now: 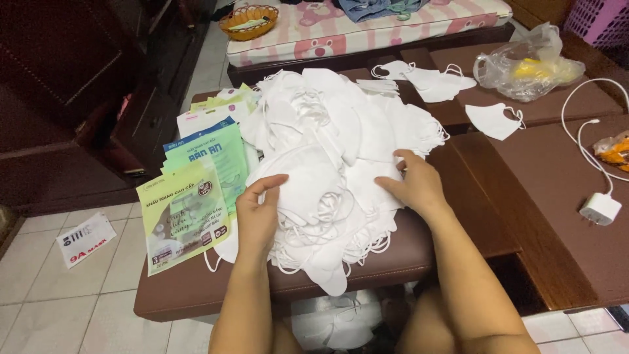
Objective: Folding and stacking white face masks from a large pile on a table.
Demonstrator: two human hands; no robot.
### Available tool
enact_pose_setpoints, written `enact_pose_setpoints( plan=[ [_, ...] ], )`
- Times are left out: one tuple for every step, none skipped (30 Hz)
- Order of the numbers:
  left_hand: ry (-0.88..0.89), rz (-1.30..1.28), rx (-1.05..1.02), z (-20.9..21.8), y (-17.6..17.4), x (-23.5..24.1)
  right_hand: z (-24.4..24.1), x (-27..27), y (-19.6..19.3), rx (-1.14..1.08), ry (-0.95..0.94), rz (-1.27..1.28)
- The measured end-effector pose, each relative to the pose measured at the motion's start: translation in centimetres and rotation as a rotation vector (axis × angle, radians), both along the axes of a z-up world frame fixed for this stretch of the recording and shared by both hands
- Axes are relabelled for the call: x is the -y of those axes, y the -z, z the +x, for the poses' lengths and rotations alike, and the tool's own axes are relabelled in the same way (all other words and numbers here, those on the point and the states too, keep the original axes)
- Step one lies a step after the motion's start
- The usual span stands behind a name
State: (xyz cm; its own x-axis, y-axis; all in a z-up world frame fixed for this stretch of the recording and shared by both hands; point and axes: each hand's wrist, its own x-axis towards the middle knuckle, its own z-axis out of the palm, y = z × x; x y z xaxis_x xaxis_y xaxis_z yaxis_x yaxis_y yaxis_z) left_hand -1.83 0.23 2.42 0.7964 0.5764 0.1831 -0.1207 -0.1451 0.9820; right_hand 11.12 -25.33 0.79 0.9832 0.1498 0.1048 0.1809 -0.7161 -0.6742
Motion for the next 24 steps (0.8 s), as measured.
enact_pose_setpoints(
  plan=[
    [0.0, 0.0, 0.002, 0.1, 0.1, -0.1, 0.5, 0.4, 0.5, 0.002, 0.0, 0.0],
    [0.005, -0.03, 0.015, 0.1, 0.1, -0.2, 0.9, 0.7, 1.0, 0.047, 0.032, 0.063],
    [0.007, -0.061, 0.027, 0.2, 0.2, -0.3, 1.4, 1.0, 1.5, 0.09, 0.062, 0.126],
    [0.006, -0.062, 0.028, 0.2, 0.3, -0.3, 1.8, 0.9, 1.8, 0.091, 0.061, 0.125],
    [0.018, -0.09, 0.032, 0.3, 0.4, -0.3, 2.3, 0.8, 2.1, 0.092, 0.057, 0.221],
    [0.03, -0.119, 0.035, 0.4, 0.4, -0.3, 2.8, 0.8, 2.4, 0.092, 0.053, 0.317],
    [0.029, -0.118, 0.035, 0.3, 0.4, -0.2, 3.3, 0.5, 2.9, 0.092, 0.051, 0.318],
    [0.051, -0.124, 0.021, 0.3, 0.3, -0.1, 3.8, 0.3, 3.4, 0.045, 0.043, 0.387],
    [0.072, -0.128, 0.008, 0.3, 0.2, 0.0, 4.4, 0.0, 3.8, 0.0, 0.034, 0.457],
    [0.071, -0.126, 0.011, 0.3, 0.1, -0.1, 4.6, -0.2, 3.7, 0.003, 0.032, 0.459],
    [0.079, -0.132, 0.009, 0.3, 0.1, 0.0, 4.6, -0.3, 3.7, 0.007, 0.06, 0.499],
    [0.088, -0.138, 0.008, 0.3, 0.2, 0.0, 4.7, -0.3, 3.8, 0.012, 0.089, 0.538],
    [0.086, -0.139, 0.008, 0.3, 0.2, -0.1, 4.4, -0.4, 3.4, 0.012, 0.087, 0.537],
    [0.09, -0.135, 0.006, 0.3, 0.3, -0.1, 4.1, -0.5, 2.9, -0.008, 0.108, 0.561],
    [0.094, -0.131, 0.006, 0.4, 0.4, -0.1, 3.9, -0.7, 2.4, -0.025, 0.128, 0.585],
    [0.093, -0.131, 0.008, 0.3, 0.3, -0.1, 4.6, -0.6, 3.3, -0.024, 0.126, 0.585],
    [0.096, -0.102, -0.004, 0.3, 0.3, -0.1, 5.2, -0.5, 4.2, 0.003, 0.14, 0.606],
    [0.099, -0.072, -0.016, 0.3, 0.3, -0.1, 5.9, -0.4, 5.1, 0.029, 0.153, 0.627],
    [0.097, -0.072, -0.016, 0.4, 0.5, -0.1, 6.4, -0.4, 5.5, 0.029, 0.152, 0.627],
    [0.097, -0.043, 0.0, 0.5, 0.7, -0.1, 6.8, -0.4, 6.0, 0.048, 0.164, 0.67],
    [0.097, -0.014, 0.014, 0.6, 1.0, -0.1, 7.2, -0.3, 6.5, 0.067, 0.178, 0.712],
    [0.097, -0.015, 0.014, 0.5, 1.0, -0.1, 7.5, 0.0, 6.8, 0.066, 0.178, 0.712],
    [0.098, -0.004, 0.003, 0.5, 1.0, 0.0, 7.8, 0.4, 7.0, 0.169, 0.221, 0.662],
    [0.099, 0.007, -0.008, 0.4, 1.0, 0.0, 8.1, 0.7, 7.3, 0.272, 0.264, 0.61]
  ],
)
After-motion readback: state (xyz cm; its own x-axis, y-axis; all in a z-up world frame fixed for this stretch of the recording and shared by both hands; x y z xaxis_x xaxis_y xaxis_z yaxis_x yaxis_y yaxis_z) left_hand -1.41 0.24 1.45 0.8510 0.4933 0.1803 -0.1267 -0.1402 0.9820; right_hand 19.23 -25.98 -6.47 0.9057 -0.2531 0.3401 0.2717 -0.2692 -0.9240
